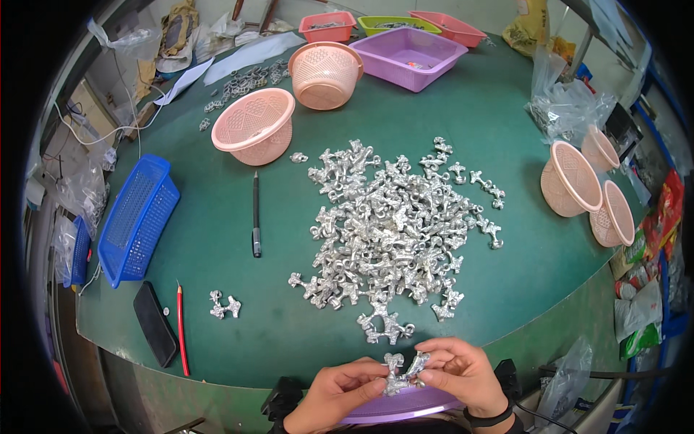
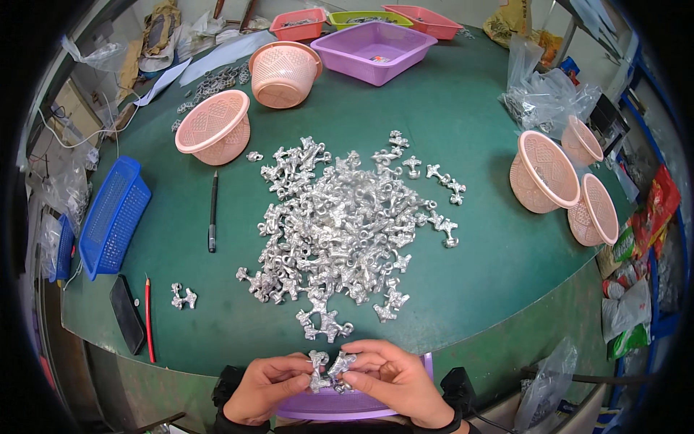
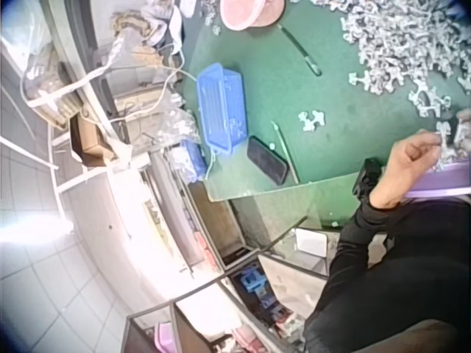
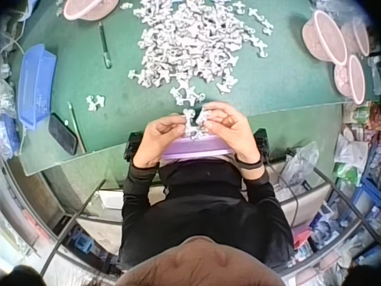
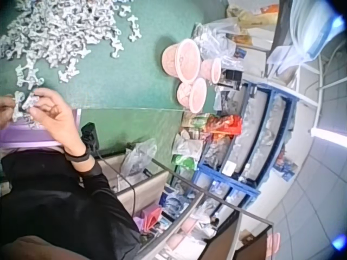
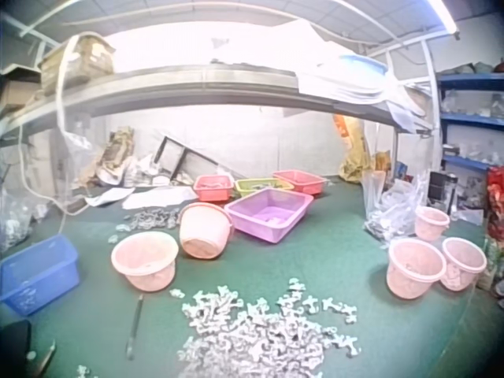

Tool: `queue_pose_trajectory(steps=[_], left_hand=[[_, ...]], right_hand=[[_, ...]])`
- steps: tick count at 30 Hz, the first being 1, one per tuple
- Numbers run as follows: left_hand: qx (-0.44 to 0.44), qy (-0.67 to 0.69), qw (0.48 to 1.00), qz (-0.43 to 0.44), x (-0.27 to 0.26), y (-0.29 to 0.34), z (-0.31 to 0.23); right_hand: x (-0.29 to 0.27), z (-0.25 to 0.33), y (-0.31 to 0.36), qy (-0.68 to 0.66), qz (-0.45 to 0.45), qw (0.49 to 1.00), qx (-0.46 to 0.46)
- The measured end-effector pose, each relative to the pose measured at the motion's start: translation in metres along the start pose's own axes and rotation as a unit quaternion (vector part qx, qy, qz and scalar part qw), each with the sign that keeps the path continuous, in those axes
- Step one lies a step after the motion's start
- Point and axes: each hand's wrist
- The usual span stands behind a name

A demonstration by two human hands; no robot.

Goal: Inspecting and sorting small metal components on a workbench.

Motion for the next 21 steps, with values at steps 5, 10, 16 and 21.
queue_pose_trajectory(steps=[5, 10, 16, 21], left_hand=[[-0.024, 0.081, 0.996, 0.007, 0.0020, -0.0041, 0.0090], [0.013, -0.011, 1.000, 0.002, 0.0045, -0.0070, 0.0093], [0.015, -0.011, 1.000, -0.007, 0.0037, -0.0082, 0.0121], [0.007, -0.025, 1.000, 0.003, 0.0076, -0.0094, 0.0084]], right_hand=[[0.0029, -0.0081, -0.0004, 0.047, -0.014, 0.999, -0.017], [0.0033, -0.0104, -0.0014, 0.027, -0.051, 0.996, -0.064], [0.0010, -0.0089, -0.0025, 0.016, -0.048, 0.999, -0.018], [-0.0040, -0.0086, -0.0032, -0.044, -0.045, 0.996, -0.056]])
Point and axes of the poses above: each hand's wrist, its own y-axis away from the middle knuckle, its own x-axis out of the palm, z = x × y, and after that the axes turned 3 degrees about x, right-handed
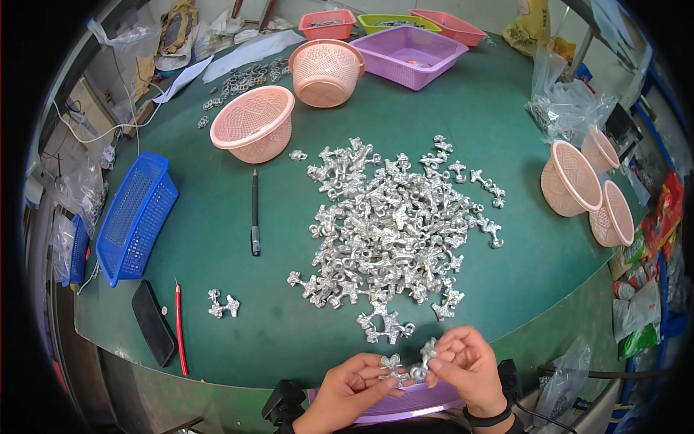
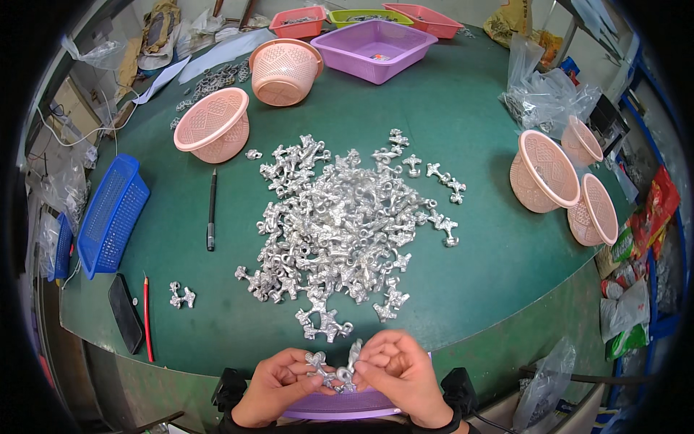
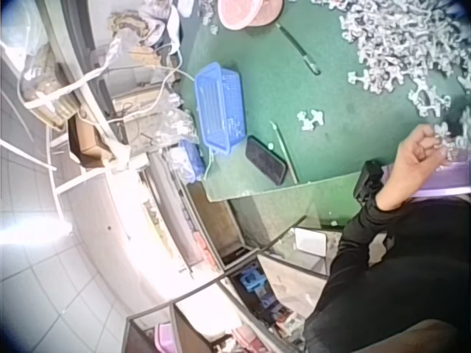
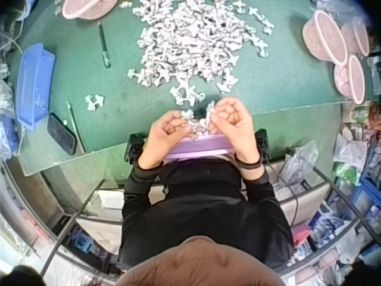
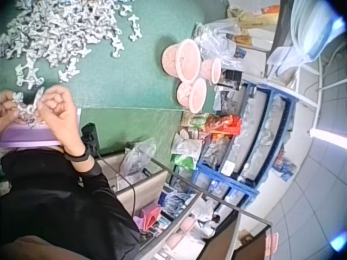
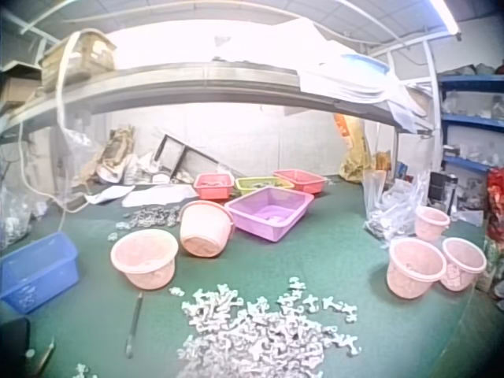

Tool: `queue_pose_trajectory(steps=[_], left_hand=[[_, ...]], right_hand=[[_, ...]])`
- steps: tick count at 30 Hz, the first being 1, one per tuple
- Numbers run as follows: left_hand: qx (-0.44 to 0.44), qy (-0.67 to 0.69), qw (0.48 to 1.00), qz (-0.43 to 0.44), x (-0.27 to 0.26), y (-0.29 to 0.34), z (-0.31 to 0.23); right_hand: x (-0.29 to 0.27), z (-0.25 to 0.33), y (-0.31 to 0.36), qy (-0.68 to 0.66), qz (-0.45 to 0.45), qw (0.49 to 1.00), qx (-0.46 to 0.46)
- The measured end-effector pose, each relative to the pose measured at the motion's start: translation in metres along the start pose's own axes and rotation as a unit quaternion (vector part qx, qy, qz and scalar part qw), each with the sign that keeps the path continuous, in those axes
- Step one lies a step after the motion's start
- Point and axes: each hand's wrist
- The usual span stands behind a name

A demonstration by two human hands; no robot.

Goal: Inspecting and sorting small metal components on a workbench.

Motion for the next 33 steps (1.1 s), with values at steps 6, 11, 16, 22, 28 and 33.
queue_pose_trajectory(steps=[6, 11, 16, 22, 28, 33], left_hand=[[0.031, -0.009, 0.999, -0.008, 0.000, -0.004, 0.007], [0.082, -0.010, 0.996, -0.045, -0.005, -0.002, -0.001], [0.075, -0.005, 0.994, -0.078, -0.013, 0.001, -0.002], [0.048, -0.007, 0.997, -0.056, -0.011, -0.001, -0.001], [0.048, 0.017, 0.998, -0.037, -0.007, -0.002, 0.000], [0.043, 0.012, 0.999, -0.023, -0.004, -0.002, 0.000]], right_hand=[[0.005, -0.004, -0.004, 0.065, 0.025, 0.997, -0.037], [-0.011, 0.004, -0.017, 0.504, -0.059, 0.812, -0.289], [-0.004, 0.006, -0.027, 0.597, 0.040, 0.771, -0.216], [-0.004, 0.001, -0.021, 0.597, 0.011, 0.776, -0.202], [-0.001, -0.001, -0.005, 0.036, -0.059, 0.998, 0.000], [0.003, -0.007, -0.002, 0.045, -0.007, 0.999, -0.006]])
Point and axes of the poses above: each hand's wrist, its own y-axis away from the middle knuckle, its own x-axis out of the palm, z = x × y, and after that the axes turned 3 degrees about x, right-handed
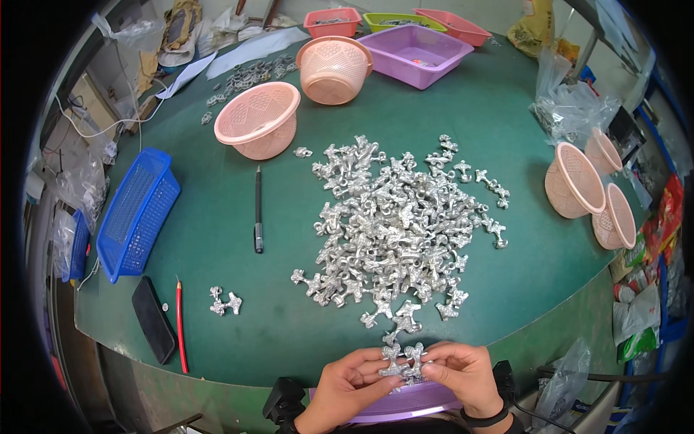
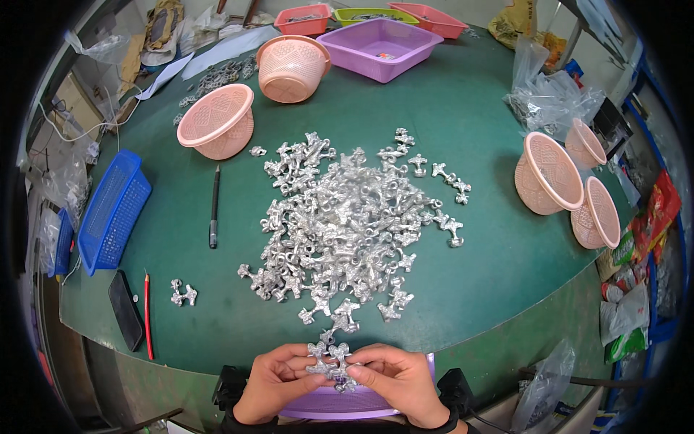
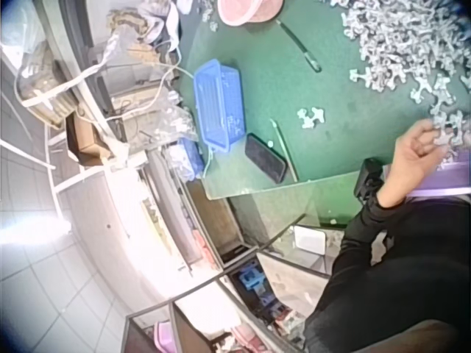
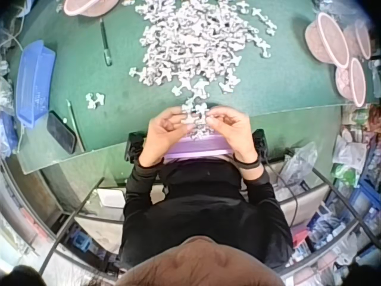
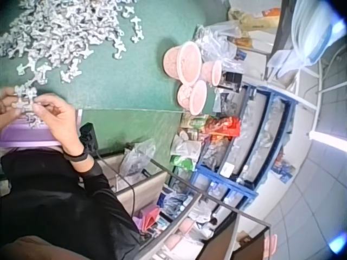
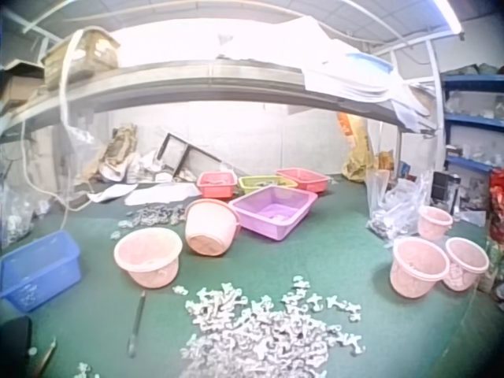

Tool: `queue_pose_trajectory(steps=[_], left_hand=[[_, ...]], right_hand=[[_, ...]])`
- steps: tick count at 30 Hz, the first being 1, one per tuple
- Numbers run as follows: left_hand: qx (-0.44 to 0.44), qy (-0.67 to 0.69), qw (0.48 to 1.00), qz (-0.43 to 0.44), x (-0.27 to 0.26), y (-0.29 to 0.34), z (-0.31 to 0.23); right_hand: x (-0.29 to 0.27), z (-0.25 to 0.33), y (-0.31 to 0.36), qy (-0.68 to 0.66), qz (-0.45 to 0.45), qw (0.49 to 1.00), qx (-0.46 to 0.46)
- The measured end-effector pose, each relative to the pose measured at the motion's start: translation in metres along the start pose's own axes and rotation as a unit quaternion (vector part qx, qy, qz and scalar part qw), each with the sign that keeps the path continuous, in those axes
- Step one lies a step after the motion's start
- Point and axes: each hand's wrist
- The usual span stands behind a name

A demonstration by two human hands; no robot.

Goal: Inspecting and sorting small metal components on a workbench.

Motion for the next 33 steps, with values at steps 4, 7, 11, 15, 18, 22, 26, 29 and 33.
queue_pose_trajectory(steps=[4, 7, 11, 15, 18, 22, 26, 29, 33], left_hand=[[0.000, -0.004, 1.000, 0.009, 0.002, 0.001, 0.000], [-0.004, 0.001, 1.000, 0.011, 0.001, 0.002, -0.002], [-0.009, 0.007, 1.000, 0.017, 0.001, 0.003, -0.003], [-0.014, 0.035, 0.999, 0.005, -0.001, 0.002, 0.002], [-0.002, 0.072, 0.997, -0.003, -0.005, 0.002, 0.004], [0.004, 0.067, 0.998, -0.003, -0.004, 0.001, 0.005], [-0.013, 0.079, 0.997, -0.002, -0.004, 0.000, 0.003], [-0.013, 0.091, 0.996, 0.000, -0.003, -0.002, 0.000], [-0.023, 0.101, 0.995, 0.006, -0.003, -0.003, -0.003]], right_hand=[[0.001, 0.001, 0.003, 0.010, 0.003, 1.000, 0.027], [0.000, 0.001, 0.003, 0.025, 0.009, 1.000, 0.016], [-0.003, 0.004, 0.004, 0.047, 0.035, 0.998, 0.000], [-0.003, 0.009, 0.004, 0.050, 0.038, 0.998, 0.007], [0.000, 0.010, 0.002, 0.047, -0.008, 0.999, 0.020], [-0.005, 0.008, 0.003, 0.053, 0.047, 0.997, 0.010], [-0.002, 0.009, 0.003, 0.046, 0.004, 0.999, 0.020], [-0.001, 0.010, 0.003, 0.045, 0.004, 0.999, 0.021], [-0.009, 0.006, 0.002, 0.066, 0.055, 0.996, 0.015]])
Point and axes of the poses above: each hand's wrist, its own y-axis away from the middle knuckle, its own x-axis out of the palm, z = x × y, and after that the axes turned 3 degrees about x, right-handed
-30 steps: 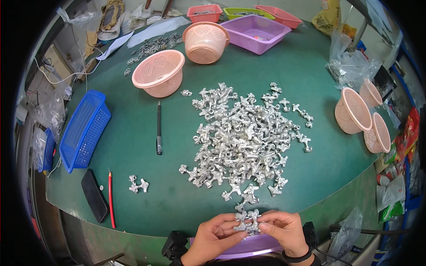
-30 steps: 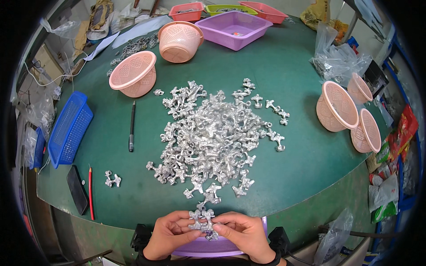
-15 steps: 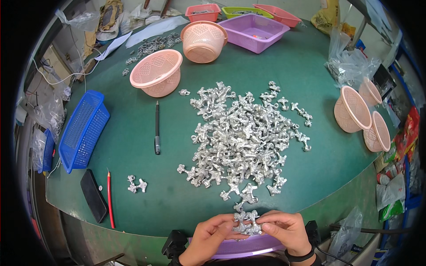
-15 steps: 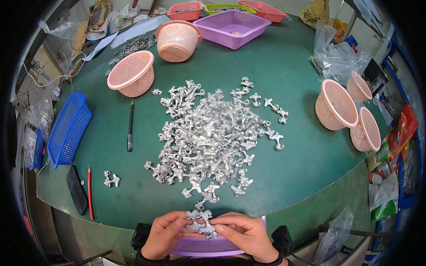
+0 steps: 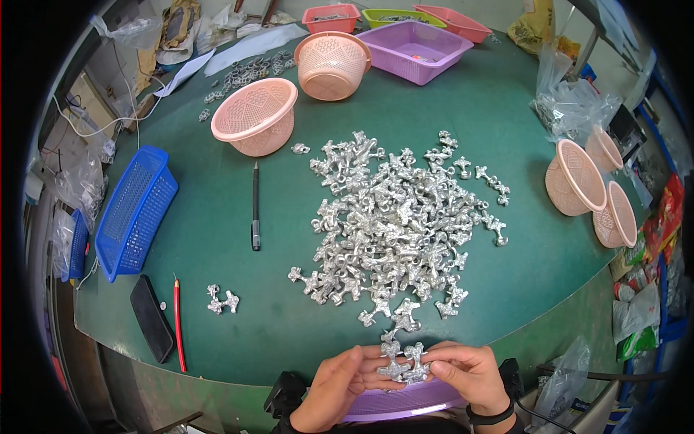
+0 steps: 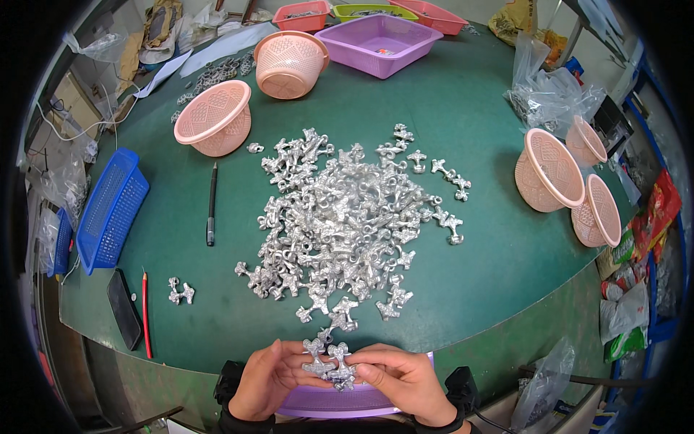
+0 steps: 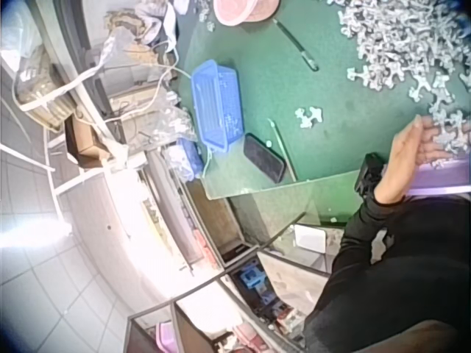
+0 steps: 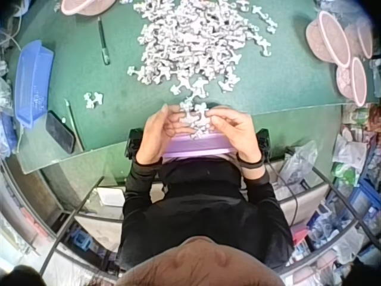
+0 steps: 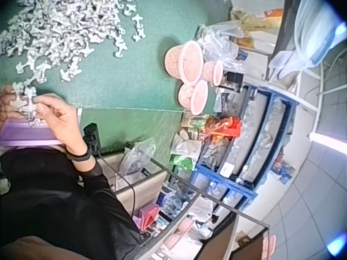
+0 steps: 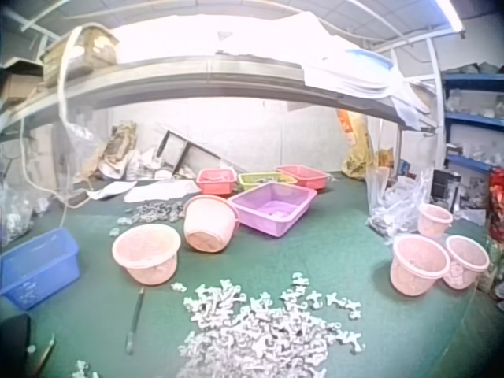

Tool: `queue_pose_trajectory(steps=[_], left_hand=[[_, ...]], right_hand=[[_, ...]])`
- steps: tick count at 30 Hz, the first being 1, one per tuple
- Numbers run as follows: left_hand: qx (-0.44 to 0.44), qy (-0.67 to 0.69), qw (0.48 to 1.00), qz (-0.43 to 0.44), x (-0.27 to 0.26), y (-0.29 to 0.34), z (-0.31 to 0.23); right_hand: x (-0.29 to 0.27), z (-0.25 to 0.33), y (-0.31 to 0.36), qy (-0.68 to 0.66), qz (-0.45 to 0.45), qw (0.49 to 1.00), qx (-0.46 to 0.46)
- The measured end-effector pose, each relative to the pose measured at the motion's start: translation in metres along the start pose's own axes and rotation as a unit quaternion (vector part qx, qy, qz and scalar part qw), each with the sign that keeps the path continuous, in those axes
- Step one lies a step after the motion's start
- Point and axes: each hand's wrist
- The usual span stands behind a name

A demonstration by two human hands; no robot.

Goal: Inspecting and sorting small metal components on a workbench.

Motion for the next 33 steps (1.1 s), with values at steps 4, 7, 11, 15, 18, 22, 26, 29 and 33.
queue_pose_trajectory(steps=[4, 7, 11, 15, 18, 22, 26, 29, 33], left_hand=[[-0.014, -0.001, 1.000, -0.001, 0.001, -0.001, -0.002], [-0.014, 0.001, 1.000, 0.008, 0.000, 0.000, -0.001], [-0.004, 0.002, 1.000, 0.017, 0.002, 0.002, -0.001], [-0.016, 0.017, 1.000, 0.007, -0.001, 0.001, 0.004], [-0.037, -0.034, 0.998, -0.025, 0.001, 0.001, 0.005], [-0.033, -0.043, 0.998, -0.026, 0.003, 0.001, 0.003], [-0.019, -0.031, 0.999, -0.009, 0.001, 0.002, 0.006], [-0.007, -0.042, 0.999, 0.019, 0.001, 0.002, 0.005], [-0.021, -0.014, 1.000, 0.014, 0.009, 0.004, -0.001]], right_hand=[[0.000, -0.001, 0.000, -0.007, 0.002, 1.000, -0.004], [-0.002, -0.003, 0.001, -0.019, 0.001, 1.000, 0.001], [0.002, -0.002, 0.001, -0.054, -0.028, 0.998, 0.010], [0.008, -0.006, 0.000, -0.039, -0.069, 0.997, -0.019], [0.008, -0.008, -0.001, 0.107, -0.076, 0.988, -0.086], [0.017, 0.002, 0.001, 0.226, -0.089, 0.964, -0.107], [0.019, 0.009, 0.001, 0.345, -0.087, 0.922, -0.153], [0.010, 0.003, 0.000, 0.339, -0.069, 0.921, -0.180], [0.009, 0.000, 0.000, 0.319, -0.084, 0.925, -0.186]])
Point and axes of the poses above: each hand's wrist, its own y-axis away from the middle knuckle, its own x-axis out of the palm, z = x × y, and after that the axes turned 3 degrees about x, right-handed
